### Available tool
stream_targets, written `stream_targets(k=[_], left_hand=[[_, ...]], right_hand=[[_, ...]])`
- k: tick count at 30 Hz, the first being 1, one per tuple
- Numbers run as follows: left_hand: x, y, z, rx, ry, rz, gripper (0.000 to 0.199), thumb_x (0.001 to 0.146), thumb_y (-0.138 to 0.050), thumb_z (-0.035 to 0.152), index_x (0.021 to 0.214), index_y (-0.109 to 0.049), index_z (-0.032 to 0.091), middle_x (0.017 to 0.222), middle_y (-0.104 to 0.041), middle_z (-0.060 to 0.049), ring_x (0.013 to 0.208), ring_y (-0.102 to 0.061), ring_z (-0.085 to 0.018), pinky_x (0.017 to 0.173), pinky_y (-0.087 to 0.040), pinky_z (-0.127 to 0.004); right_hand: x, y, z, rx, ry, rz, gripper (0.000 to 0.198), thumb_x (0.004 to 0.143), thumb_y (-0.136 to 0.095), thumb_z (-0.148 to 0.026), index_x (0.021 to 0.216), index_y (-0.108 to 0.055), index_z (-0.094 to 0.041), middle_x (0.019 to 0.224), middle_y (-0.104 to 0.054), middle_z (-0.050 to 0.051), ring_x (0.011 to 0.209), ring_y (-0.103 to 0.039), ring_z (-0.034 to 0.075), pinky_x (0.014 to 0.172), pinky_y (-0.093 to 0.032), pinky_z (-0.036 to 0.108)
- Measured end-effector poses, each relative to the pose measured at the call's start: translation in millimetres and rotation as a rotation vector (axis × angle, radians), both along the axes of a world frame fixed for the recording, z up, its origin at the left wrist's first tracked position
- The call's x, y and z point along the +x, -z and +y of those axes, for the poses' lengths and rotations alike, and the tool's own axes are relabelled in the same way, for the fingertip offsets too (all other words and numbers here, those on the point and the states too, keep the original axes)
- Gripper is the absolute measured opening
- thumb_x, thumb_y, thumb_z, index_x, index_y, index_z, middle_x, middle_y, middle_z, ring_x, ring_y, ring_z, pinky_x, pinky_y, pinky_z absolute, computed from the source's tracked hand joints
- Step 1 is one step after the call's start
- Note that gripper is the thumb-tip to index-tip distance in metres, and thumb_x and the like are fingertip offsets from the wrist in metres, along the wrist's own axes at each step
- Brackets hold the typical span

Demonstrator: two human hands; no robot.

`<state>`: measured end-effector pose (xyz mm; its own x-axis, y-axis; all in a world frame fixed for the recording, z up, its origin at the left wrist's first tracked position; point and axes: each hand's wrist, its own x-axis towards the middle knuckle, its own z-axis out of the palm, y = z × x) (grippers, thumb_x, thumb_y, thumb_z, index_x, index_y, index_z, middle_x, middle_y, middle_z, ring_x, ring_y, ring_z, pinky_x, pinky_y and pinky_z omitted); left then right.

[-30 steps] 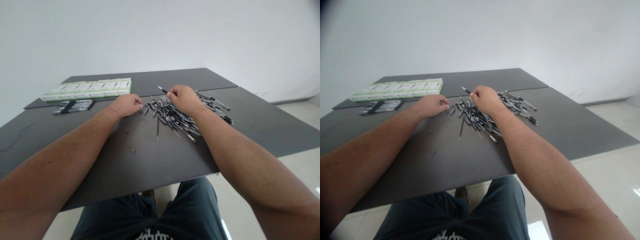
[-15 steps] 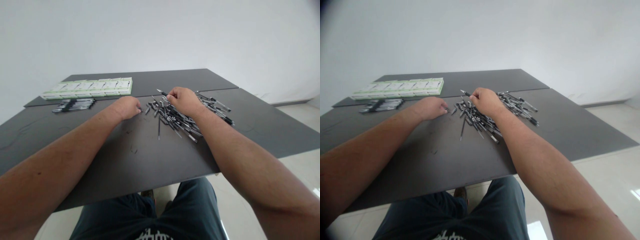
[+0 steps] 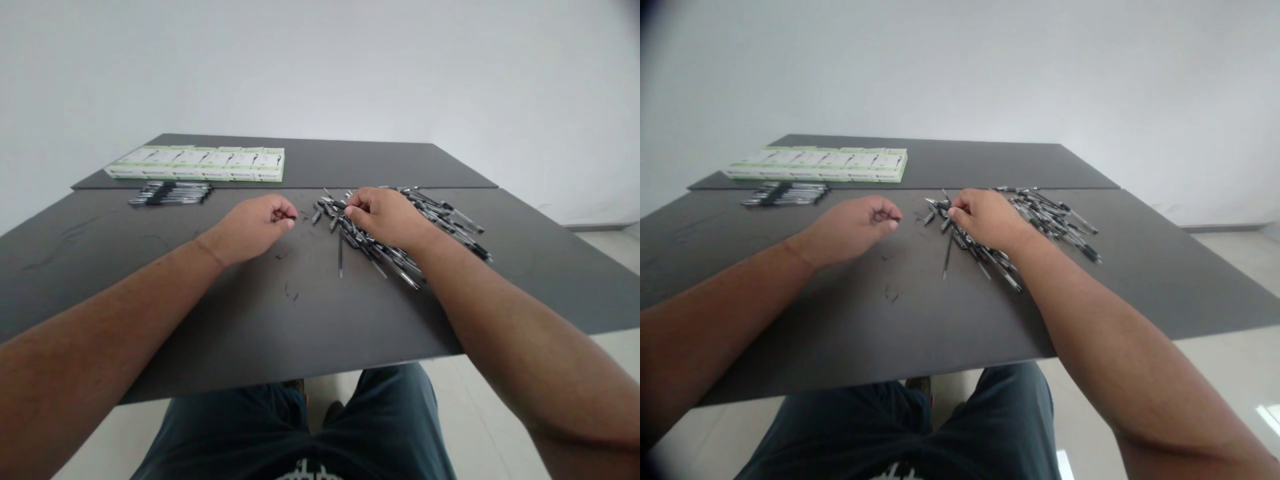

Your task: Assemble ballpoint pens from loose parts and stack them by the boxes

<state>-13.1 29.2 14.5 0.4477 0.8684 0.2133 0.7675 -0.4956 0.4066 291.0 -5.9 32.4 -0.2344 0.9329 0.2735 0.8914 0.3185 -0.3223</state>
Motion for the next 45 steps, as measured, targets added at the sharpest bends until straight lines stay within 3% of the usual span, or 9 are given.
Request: stream_targets(k=[6, 11, 15, 20, 29, 34, 45], left_hand=[[4.3, 7.4, 2.7, 0.042, -0.035, -0.263, 0.028, 0.100, -0.067, 0.038, 0.119, -0.078, 0.020, 0.109, -0.085, -0.007, 0.096, -0.078, -0.023, 0.096, -0.067, -0.037], [12.5, 16.4, 3.7, -0.163, -0.057, -0.540, 0.018, 0.105, -0.067, 0.034, 0.118, -0.070, 0.022, 0.105, -0.084, -0.008, 0.081, -0.079, -0.019, 0.076, -0.071, -0.036], [19.5, 15.4, -0.8, -0.333, -0.070, -0.776, 0.009, 0.103, -0.068, 0.029, 0.104, -0.063, 0.022, 0.102, -0.083, -0.009, 0.090, -0.083, -0.021, 0.086, -0.076, -0.042], [20.7, 11.4, -4.0, -0.438, -0.071, -0.926, 0.016, 0.099, -0.070, 0.024, 0.095, -0.055, 0.023, 0.102, -0.079, -0.007, 0.099, -0.084, -0.022, 0.094, -0.076, -0.047], [21.7, 15.5, -6.3, -0.544, -0.036, -0.936, 0.017, 0.095, -0.075, 0.017, 0.095, -0.059, 0.023, 0.091, -0.078, -0.005, 0.092, -0.083, -0.022, 0.093, -0.075, -0.046], [22.6, 15.8, -10.9, -0.594, 0.009, -0.972, 0.020, 0.092, -0.080, 0.012, 0.093, -0.061, 0.021, 0.086, -0.075, -0.002, 0.082, -0.080, -0.016, 0.077, -0.072, -0.032], [23.1, 26.7, -8.9, -0.555, 0.134, -0.970, 0.023, 0.088, -0.098, 0.020, 0.093, -0.076, 0.015, 0.082, -0.080, -0.004, 0.075, -0.081, -0.016, 0.068, -0.071, -0.026]], right_hand=[[-2.8, 0.5, -6.3, -0.043, -0.077, -0.011, 0.028, 0.106, -0.069, -0.042, 0.112, -0.088, -0.022, 0.095, -0.086, 0.007, 0.084, -0.072, 0.025, 0.081, -0.047, 0.035], [-1.4, 1.4, -6.7, -0.064, -0.100, -0.019, 0.027, 0.104, -0.068, -0.044, 0.109, -0.087, -0.024, 0.092, -0.086, 0.004, 0.081, -0.071, 0.024, 0.078, -0.047, 0.035], [-1.5, 2.8, -7.8, -0.082, -0.110, -0.024, 0.027, 0.103, -0.068, -0.044, 0.108, -0.086, -0.024, 0.089, -0.085, 0.003, 0.078, -0.071, 0.023, 0.075, -0.046, 0.034], [-1.8, 1.6, -9.4, -0.084, -0.134, -0.010, 0.029, 0.103, -0.066, -0.044, 0.108, -0.085, -0.023, 0.087, -0.083, 0.004, 0.077, -0.070, 0.023, 0.075, -0.046, 0.034], [-2.9, -1.3, -10.5, -0.084, -0.125, -0.020, 0.030, 0.103, -0.067, -0.045, 0.109, -0.086, -0.023, 0.089, -0.084, 0.004, 0.078, -0.071, 0.024, 0.076, -0.046, 0.035], [-2.7, 0.6, -10.3, -0.079, -0.132, -0.023, 0.029, 0.103, -0.068, -0.043, 0.112, -0.086, -0.023, 0.087, -0.083, 0.004, 0.077, -0.071, 0.023, 0.075, -0.046, 0.035], [-1.5, -0.1, -10.9, -0.112, -0.217, -0.005, 0.025, 0.104, -0.068, -0.041, 0.112, -0.083, -0.023, 0.089, -0.084, 0.004, 0.078, -0.073, 0.023, 0.077, -0.048, 0.035]])
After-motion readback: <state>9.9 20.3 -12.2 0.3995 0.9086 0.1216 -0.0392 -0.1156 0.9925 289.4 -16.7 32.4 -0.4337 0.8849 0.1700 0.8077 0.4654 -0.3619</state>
